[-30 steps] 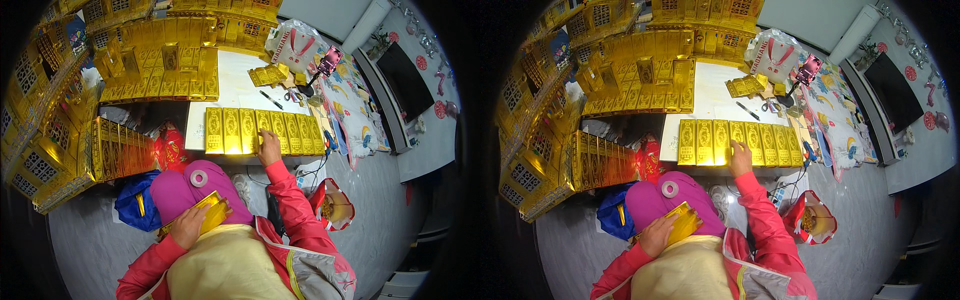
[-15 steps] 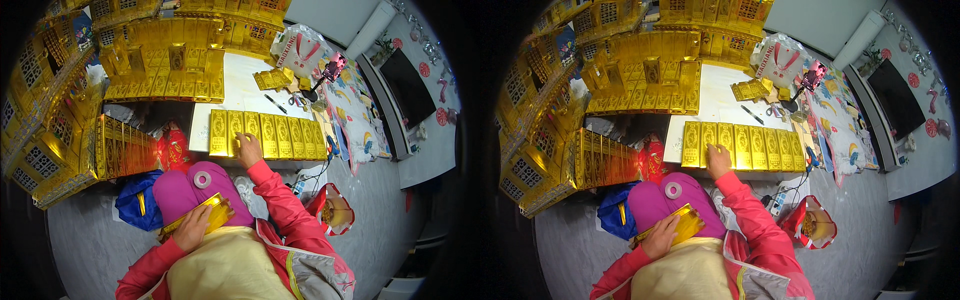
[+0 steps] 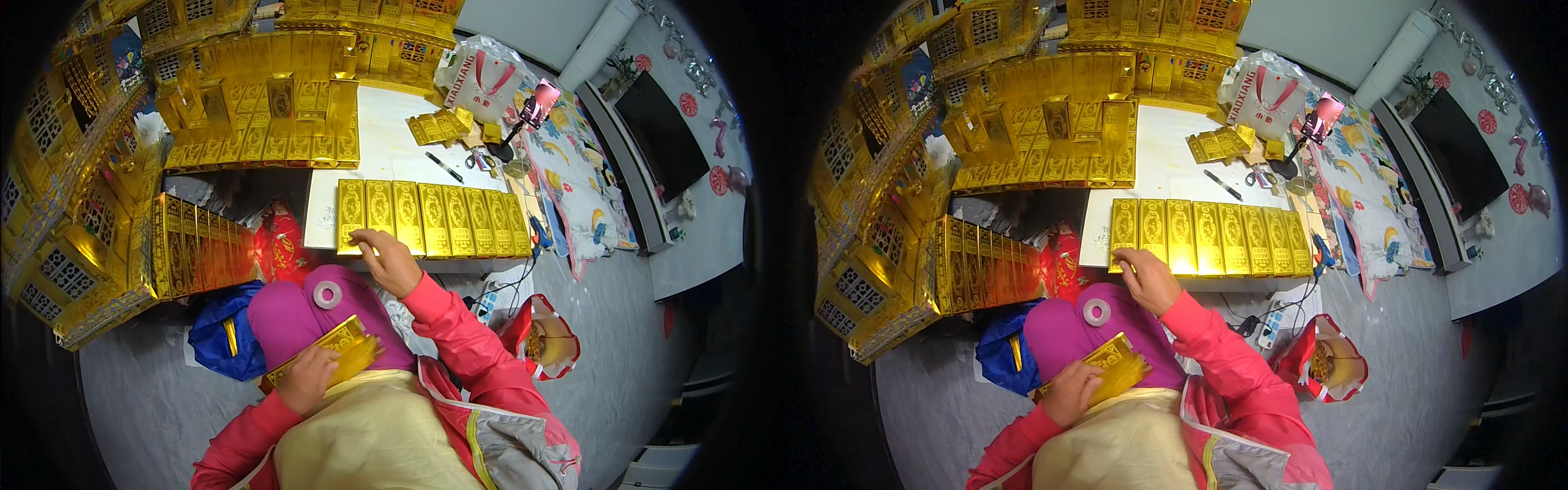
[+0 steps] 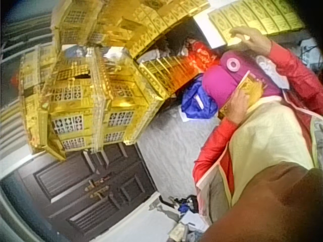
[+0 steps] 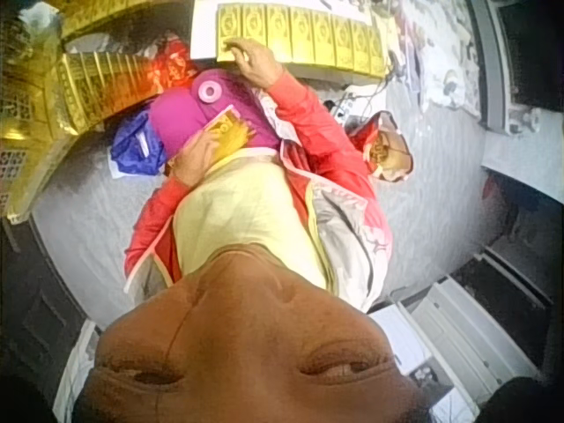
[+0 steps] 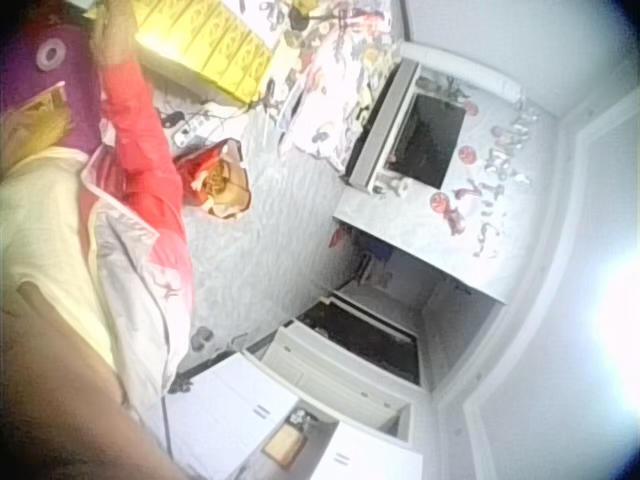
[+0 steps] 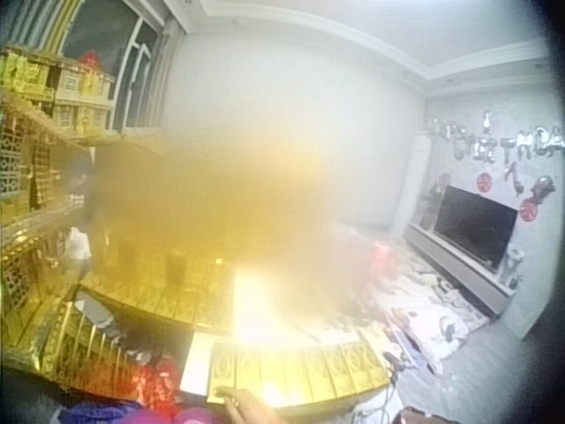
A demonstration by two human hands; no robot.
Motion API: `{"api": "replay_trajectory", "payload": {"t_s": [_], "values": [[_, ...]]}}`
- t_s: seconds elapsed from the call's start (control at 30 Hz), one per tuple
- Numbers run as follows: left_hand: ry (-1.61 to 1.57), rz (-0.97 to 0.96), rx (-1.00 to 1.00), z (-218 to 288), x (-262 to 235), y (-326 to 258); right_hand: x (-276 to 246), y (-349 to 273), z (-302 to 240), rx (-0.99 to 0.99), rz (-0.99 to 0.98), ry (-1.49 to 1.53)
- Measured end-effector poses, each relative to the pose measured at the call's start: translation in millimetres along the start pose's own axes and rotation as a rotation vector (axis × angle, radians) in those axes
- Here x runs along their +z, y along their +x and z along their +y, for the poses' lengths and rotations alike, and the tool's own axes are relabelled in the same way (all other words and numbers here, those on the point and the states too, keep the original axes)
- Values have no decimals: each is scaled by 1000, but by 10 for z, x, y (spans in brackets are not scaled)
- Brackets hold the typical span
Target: The person folds and tapes gold-colored paper sheets into rectangular blocks, then arranges them in rows on a white table. The person uses clear tape to secure the folded edges and aligns the blocks into a larger assembly.
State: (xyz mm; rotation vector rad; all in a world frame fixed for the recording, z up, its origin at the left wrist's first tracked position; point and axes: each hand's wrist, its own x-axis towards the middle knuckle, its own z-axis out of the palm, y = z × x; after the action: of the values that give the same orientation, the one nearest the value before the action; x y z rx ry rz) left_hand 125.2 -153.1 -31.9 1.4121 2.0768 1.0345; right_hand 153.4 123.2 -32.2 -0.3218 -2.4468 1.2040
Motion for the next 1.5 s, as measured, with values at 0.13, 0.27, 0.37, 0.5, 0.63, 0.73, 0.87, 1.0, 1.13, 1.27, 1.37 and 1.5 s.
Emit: {"api": "replay_trajectory", "payload": {"t_s": [0.13,0.27,0.37,0.5,0.63,0.73,0.87,1.0,1.13,1.27,1.37,1.5], "values": [[-187,216,-167,42,-187,140,-103,-186,-366,-34,-159,316],[-572,288,-229,65,-333,328,-126,-145,-478,58,-240,463],[-726,309,-147,54,-366,459,-163,-90,-512,-54,-133,348],[-1035,111,-151,-13,-436,588,-230,-38,-553,148,-111,714],[-1429,-87,-266,-1,-445,657,-238,111,-548,99,-12,823],[-1580,-393,-264,34,-448,712,-219,190,-516,56,46,816],[-1702,-373,-382,99,-423,713,-156,123,-497,155,2,885],[-1692,-471,-440,91,-401,659,-60,-70,-534,95,100,503],[-1621,-534,-463,89,-294,608,-138,-375,-630,-64,298,126],[-1573,-595,-492,150,-180,542,-362,-654,-754,-96,346,-79],[-1531,-630,-519,186,-152,511,-669,-786,-783,-128,219,-43],[-1369,-686,-650,195,-97,524,-978,-1014,-721,111,100,204]]}}
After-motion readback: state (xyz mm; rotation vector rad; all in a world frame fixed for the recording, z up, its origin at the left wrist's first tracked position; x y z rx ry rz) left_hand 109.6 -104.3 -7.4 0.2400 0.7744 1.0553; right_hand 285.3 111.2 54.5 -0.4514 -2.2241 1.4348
